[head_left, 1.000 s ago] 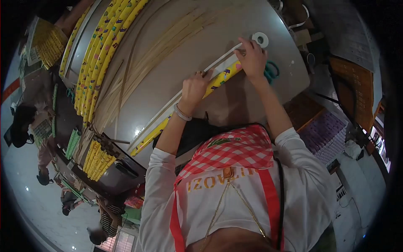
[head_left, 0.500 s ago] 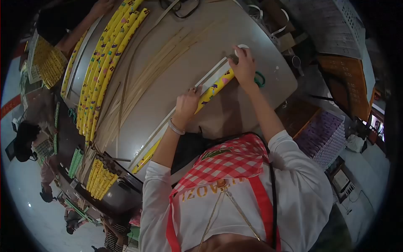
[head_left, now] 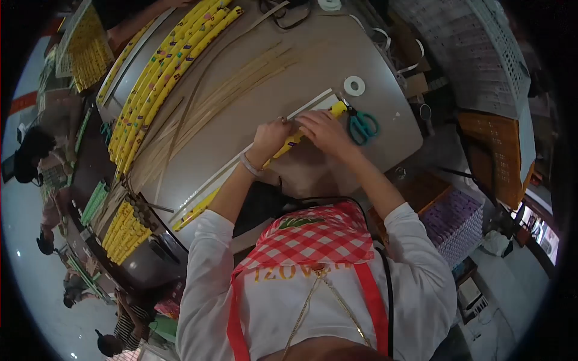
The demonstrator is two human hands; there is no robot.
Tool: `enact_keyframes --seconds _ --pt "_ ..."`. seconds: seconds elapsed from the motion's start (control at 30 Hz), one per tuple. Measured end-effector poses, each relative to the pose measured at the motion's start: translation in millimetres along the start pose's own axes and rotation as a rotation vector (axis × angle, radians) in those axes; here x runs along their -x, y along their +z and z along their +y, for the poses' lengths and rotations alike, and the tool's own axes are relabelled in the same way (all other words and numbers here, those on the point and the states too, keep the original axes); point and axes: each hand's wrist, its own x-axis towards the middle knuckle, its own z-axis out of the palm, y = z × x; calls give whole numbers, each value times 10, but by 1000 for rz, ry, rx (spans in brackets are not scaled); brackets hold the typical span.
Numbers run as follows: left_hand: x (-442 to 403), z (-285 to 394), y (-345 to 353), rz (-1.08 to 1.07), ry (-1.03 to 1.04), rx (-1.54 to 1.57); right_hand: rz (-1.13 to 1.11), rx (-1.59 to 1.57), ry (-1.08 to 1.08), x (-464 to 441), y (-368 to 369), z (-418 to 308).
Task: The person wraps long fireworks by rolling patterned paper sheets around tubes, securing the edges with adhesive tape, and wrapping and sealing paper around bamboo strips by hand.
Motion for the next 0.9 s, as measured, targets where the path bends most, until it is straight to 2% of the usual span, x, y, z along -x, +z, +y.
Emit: enact_keyframes --seconds 0.07,0.1,0.13,0.2,0.23,0.3,0.37,0.47,0.53,0.57,0.67,0.7,0.77,0.83,0.9 --pt "-23 -4 0 -94 -68 -73 -70 -13 2 -42 141 -92" --pt "-4 -12 24 -84 -87 -80 -158 -107 115 -110 56 -125" --pt "27 -13 53 -75 -101 -94 -163 -113 96 -98 51 -89" --pt "-14 77 -31 -70 -173 -81 -32 47 218 -64 33 94" --pt "-5 91 -17 -63 -183 -81 -36 47 206 -51 29 167" --pt "-29 66 49 -93 -195 -54 74 313 221 -105 -26 292" --pt "-31 46 137 -21 -185 -57 28 357 256 -132 -129 345" --pt "-91 49 118 -119 -171 -57 10 449 296 -132 -134 309" --pt "-131 65 67 -125 -188 -25 85 274 157 -187 -85 158" --pt "-132 85 51 -143 -208 13 47 115 168 -172 -35 41" --pt "-162 101 54 -130 -226 -20 -37 100 156 -111 41 10" --pt "-170 98 75 -114 -230 -57 24 123 263 -132 -6 61" --pt "-184 70 131 -88 -273 -12 -42 220 409 -154 -91 246" --pt "-182 173 -65 -107 -384 39 25 275 310 -188 -135 490" --pt "-182 149 -36 -81 -391 69 130 85 355 -203 -281 526"
